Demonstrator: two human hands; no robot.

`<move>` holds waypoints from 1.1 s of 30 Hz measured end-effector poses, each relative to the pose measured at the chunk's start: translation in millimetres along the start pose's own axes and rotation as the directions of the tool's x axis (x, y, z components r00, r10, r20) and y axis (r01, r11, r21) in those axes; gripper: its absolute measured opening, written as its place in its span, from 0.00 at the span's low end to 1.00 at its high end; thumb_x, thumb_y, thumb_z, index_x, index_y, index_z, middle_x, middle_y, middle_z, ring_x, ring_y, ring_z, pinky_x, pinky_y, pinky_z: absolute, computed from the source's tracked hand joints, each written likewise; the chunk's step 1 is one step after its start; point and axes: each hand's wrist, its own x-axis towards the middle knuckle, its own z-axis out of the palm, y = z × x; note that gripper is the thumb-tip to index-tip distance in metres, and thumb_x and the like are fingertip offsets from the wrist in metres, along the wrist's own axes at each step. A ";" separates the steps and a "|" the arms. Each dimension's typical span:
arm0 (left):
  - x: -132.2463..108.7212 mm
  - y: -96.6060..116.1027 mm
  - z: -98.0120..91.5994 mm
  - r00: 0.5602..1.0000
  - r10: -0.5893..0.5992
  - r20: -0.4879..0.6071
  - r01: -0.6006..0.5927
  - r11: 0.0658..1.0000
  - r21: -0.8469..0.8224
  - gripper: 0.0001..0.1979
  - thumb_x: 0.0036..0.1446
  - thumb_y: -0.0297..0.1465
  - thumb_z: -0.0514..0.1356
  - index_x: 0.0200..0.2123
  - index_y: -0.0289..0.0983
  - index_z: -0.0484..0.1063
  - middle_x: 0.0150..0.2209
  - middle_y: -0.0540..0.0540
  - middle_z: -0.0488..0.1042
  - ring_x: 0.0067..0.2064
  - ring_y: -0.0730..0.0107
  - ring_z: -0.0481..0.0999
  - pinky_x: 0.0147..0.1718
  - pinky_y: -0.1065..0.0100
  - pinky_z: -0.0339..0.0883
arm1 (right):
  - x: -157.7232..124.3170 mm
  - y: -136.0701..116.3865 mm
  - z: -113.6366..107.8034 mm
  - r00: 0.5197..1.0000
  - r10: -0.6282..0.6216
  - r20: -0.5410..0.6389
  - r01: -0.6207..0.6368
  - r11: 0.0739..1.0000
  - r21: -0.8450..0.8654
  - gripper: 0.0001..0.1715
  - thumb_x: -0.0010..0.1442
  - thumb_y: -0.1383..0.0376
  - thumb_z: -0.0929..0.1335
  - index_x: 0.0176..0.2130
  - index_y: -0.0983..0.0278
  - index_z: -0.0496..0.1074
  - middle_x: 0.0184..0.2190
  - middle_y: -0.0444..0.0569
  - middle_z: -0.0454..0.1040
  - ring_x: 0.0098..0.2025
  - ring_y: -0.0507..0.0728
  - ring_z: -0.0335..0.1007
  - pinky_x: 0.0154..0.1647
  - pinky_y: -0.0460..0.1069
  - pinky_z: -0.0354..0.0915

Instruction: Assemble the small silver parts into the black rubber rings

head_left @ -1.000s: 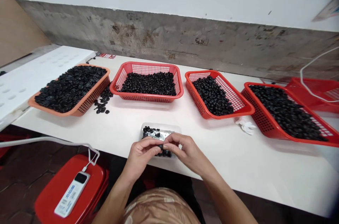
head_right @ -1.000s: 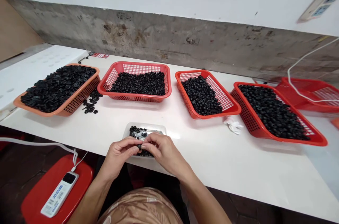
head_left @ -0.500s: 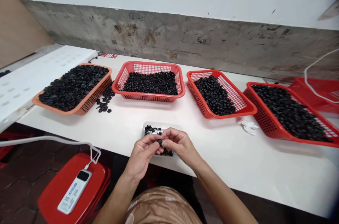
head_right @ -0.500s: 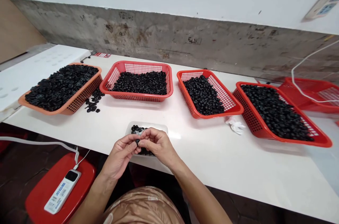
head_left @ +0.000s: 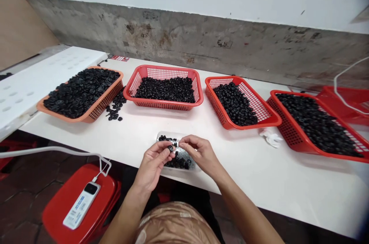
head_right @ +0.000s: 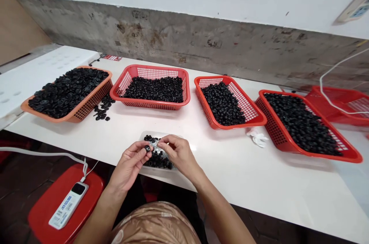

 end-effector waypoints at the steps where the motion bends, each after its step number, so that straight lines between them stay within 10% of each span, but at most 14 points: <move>1: 1.6 0.5 -2.3 1.000 -0.008 -0.013 0.007 1.000 -0.027 0.15 0.45 0.33 0.73 0.37 0.35 0.79 0.34 0.47 0.79 0.33 0.75 0.77 0.35 0.75 0.72 | 2.0 1.8 -1.6 0.999 -0.028 0.039 0.034 0.983 -0.180 0.07 0.64 0.64 0.68 0.36 0.63 0.76 0.31 0.47 0.77 0.33 0.53 0.71 0.36 0.47 0.64; 6: 5.1 -0.6 -6.8 0.999 -0.019 -0.031 0.016 0.995 -0.094 0.13 0.45 0.31 0.73 0.35 0.34 0.77 0.33 0.48 0.78 0.31 0.77 0.76 0.34 0.76 0.72 | 9.6 12.2 7.8 0.937 0.105 0.334 0.174 0.689 -0.704 0.12 0.63 0.75 0.64 0.36 0.65 0.77 0.34 0.52 0.76 0.32 0.55 0.73 0.33 0.46 0.61; 17: 3.5 -0.9 -6.5 0.998 -0.055 -0.029 0.052 0.993 -0.107 0.10 0.47 0.29 0.72 0.33 0.33 0.79 0.32 0.47 0.79 0.30 0.77 0.76 0.32 0.77 0.72 | 13.0 22.0 11.7 0.916 0.080 0.394 0.243 0.670 -0.701 0.09 0.64 0.74 0.63 0.40 0.67 0.74 0.36 0.53 0.76 0.33 0.55 0.73 0.35 0.47 0.63; 25: 3.6 -8.2 -1.4 0.995 -0.102 0.011 0.103 0.995 -0.016 0.15 0.47 0.34 0.73 0.38 0.33 0.80 0.32 0.46 0.79 0.29 0.78 0.75 0.31 0.78 0.69 | -7.9 1.5 -17.1 0.957 -0.266 0.118 0.290 0.913 -0.287 0.07 0.66 0.66 0.66 0.45 0.63 0.72 0.31 0.45 0.72 0.28 0.51 0.66 0.30 0.46 0.63; 33: -1.8 -13.0 5.8 0.994 -0.102 0.048 0.102 0.995 0.012 0.16 0.44 0.37 0.75 0.34 0.34 0.81 0.26 0.49 0.76 0.27 0.78 0.73 0.30 0.76 0.65 | -14.4 -15.5 -10.6 0.796 -0.593 0.122 0.576 0.678 -0.458 0.11 0.67 0.71 0.66 0.49 0.63 0.69 0.37 0.50 0.78 0.35 0.55 0.72 0.36 0.51 0.61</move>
